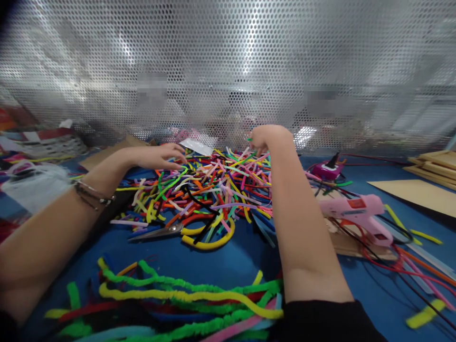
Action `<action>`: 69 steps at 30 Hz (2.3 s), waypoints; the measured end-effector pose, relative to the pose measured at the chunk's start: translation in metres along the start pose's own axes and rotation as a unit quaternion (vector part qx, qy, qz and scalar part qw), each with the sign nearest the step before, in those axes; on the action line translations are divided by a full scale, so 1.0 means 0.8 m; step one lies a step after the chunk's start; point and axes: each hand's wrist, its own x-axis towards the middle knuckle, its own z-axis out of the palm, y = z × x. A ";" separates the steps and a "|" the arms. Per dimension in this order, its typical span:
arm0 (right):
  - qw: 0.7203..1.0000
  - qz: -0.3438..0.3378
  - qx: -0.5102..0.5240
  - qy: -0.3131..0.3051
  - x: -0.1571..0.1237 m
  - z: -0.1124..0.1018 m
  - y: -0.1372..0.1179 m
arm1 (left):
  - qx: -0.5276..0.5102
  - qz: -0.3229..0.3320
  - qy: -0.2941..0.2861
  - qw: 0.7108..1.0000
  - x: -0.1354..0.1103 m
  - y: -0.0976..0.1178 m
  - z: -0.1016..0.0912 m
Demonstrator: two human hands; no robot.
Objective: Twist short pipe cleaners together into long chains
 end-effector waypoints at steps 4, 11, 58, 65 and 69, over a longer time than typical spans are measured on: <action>0.982 -0.173 0.054 0.051 -0.017 -0.006 -0.036 | -0.131 -0.010 0.119 0.984 0.003 0.019 0.005; 0.917 -0.372 0.138 0.036 -0.023 0.007 -0.077 | -0.372 0.037 0.123 0.919 0.013 0.045 0.014; 0.800 -0.461 -0.060 0.379 -0.087 0.000 -0.128 | -0.449 -0.004 0.193 0.873 -0.045 0.047 -0.042; 0.803 -0.446 -0.058 0.391 -0.092 0.000 -0.129 | -0.492 0.024 0.177 0.852 -0.051 0.049 -0.045; 0.827 -0.397 -0.069 0.392 -0.092 0.000 -0.130 | -0.384 0.034 0.234 0.892 -0.054 0.053 -0.045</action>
